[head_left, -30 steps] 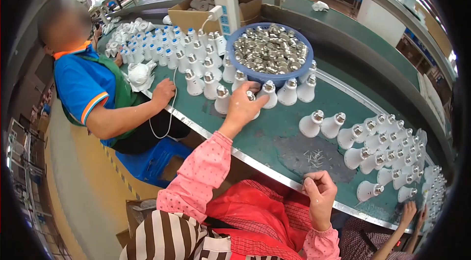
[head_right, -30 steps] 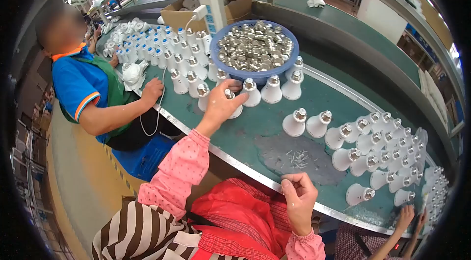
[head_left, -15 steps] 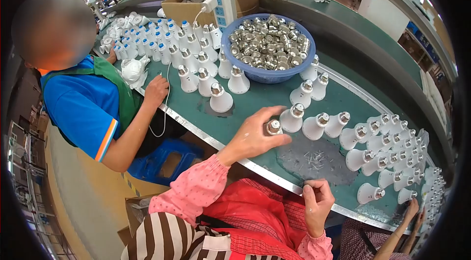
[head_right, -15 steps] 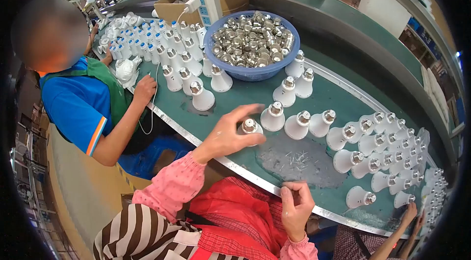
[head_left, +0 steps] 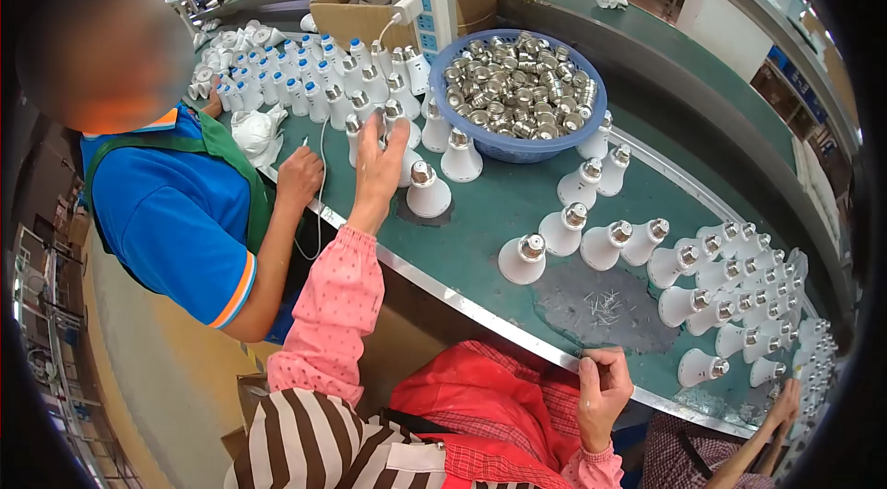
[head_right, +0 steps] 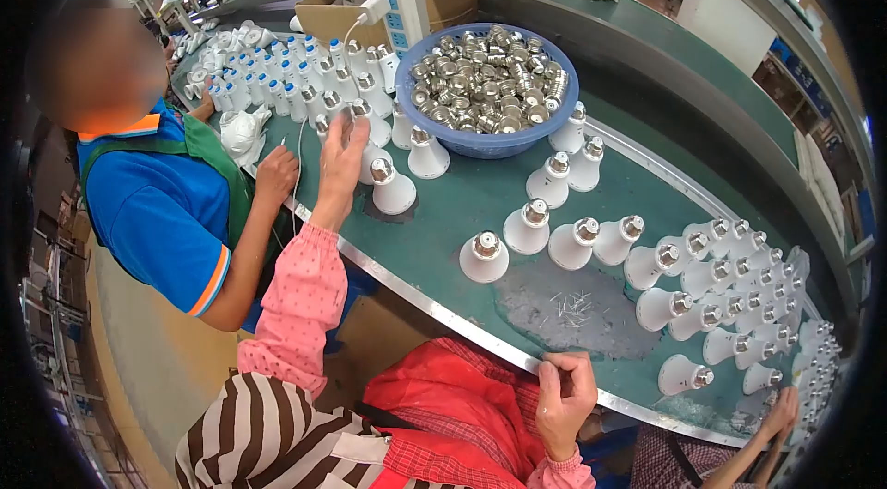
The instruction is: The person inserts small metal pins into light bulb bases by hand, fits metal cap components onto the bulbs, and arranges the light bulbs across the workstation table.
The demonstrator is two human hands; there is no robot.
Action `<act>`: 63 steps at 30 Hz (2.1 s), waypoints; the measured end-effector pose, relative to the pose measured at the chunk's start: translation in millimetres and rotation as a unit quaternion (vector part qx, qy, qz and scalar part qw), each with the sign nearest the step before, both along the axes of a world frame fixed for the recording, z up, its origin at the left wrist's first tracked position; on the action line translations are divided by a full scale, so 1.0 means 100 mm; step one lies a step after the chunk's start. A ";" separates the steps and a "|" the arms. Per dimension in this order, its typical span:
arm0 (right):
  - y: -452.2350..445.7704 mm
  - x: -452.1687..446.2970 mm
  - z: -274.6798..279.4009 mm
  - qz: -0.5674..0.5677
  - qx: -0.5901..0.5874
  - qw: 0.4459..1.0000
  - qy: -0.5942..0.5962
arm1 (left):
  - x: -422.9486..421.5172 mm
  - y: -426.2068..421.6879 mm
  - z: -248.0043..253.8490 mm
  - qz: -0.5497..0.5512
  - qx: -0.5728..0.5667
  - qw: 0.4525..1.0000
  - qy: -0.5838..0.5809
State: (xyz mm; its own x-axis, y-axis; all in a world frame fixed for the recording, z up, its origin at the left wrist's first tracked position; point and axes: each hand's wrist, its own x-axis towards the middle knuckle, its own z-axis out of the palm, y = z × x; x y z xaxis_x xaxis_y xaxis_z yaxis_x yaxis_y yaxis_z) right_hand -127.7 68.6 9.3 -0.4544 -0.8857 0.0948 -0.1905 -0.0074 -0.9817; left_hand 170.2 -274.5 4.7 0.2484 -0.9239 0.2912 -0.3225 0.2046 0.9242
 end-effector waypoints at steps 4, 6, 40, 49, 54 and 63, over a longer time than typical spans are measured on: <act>0.02 0.01 -0.08 -0.015 -0.023 1.000 -0.001 | 0.00 -0.13 0.04 -0.054 0.028 0.993 0.103; 0.00 0.03 -0.08 -0.021 -0.032 0.999 0.008 | 0.18 -0.22 0.02 -0.099 0.055 0.977 0.183; -0.19 0.15 -0.15 -0.059 -0.099 0.965 0.235 | -0.61 0.19 0.05 -0.395 0.165 0.893 0.137; -0.19 0.12 -0.17 -0.062 -0.147 0.962 0.223 | -1.04 0.37 0.04 -0.465 0.180 0.857 0.127; -0.18 0.06 -0.20 -0.054 -0.165 0.962 0.208 | -1.14 0.46 0.56 -0.265 0.004 0.947 -0.184; -0.17 0.05 -0.20 -0.043 -0.171 0.957 0.230 | -3.07 -0.40 1.12 -0.372 -0.238 0.678 -0.588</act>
